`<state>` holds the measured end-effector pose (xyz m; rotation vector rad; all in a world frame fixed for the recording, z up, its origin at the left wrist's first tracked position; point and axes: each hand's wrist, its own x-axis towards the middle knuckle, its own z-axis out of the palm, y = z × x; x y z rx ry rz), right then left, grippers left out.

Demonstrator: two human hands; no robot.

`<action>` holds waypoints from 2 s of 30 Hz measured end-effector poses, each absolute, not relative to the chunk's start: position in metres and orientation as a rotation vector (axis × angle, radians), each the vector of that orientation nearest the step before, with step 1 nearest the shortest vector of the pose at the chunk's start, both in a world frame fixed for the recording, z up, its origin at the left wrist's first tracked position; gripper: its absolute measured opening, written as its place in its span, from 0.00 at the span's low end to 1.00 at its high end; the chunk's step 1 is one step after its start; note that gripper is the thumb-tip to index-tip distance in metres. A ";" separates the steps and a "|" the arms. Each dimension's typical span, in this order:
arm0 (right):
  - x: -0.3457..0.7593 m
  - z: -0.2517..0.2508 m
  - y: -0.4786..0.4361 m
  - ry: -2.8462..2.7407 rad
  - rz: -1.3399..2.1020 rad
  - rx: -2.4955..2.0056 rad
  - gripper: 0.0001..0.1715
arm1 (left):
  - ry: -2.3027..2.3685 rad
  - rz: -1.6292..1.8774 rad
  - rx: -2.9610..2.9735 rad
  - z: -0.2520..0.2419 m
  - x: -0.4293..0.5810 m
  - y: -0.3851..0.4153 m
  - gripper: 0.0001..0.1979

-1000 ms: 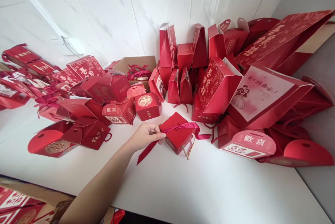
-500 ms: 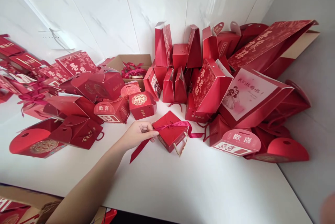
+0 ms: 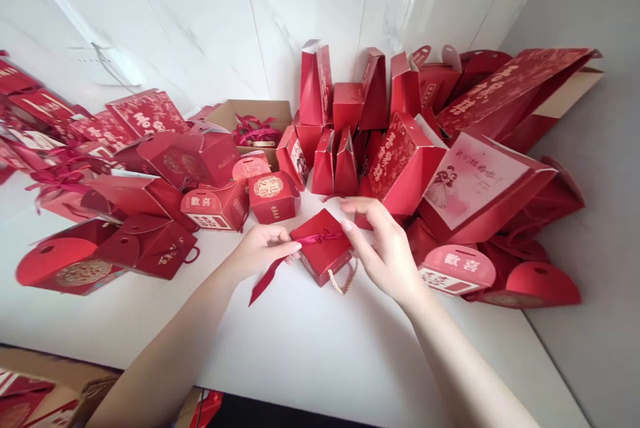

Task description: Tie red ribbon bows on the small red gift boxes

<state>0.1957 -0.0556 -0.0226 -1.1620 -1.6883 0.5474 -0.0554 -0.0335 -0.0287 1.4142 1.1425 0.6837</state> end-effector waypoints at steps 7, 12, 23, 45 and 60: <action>0.199 -0.082 -0.051 -1.450 1.004 -1.237 0.22 | 1.135 0.764 1.343 -0.021 -0.062 -0.037 0.16; 0.202 -0.086 -0.054 -1.463 1.076 -1.230 0.21 | 1.184 0.715 1.422 -0.015 -0.062 -0.043 0.17; 0.213 -0.056 -0.045 -1.383 1.294 -1.405 0.21 | 1.250 0.718 1.432 -0.023 -0.056 -0.038 0.20; 0.214 -0.047 -0.034 -1.730 1.195 -1.213 0.26 | 1.274 0.495 1.578 -0.012 -0.074 -0.020 0.18; 0.208 -0.066 -0.028 -1.610 1.382 -1.063 0.27 | 0.953 0.288 1.891 0.019 -0.091 -0.010 0.09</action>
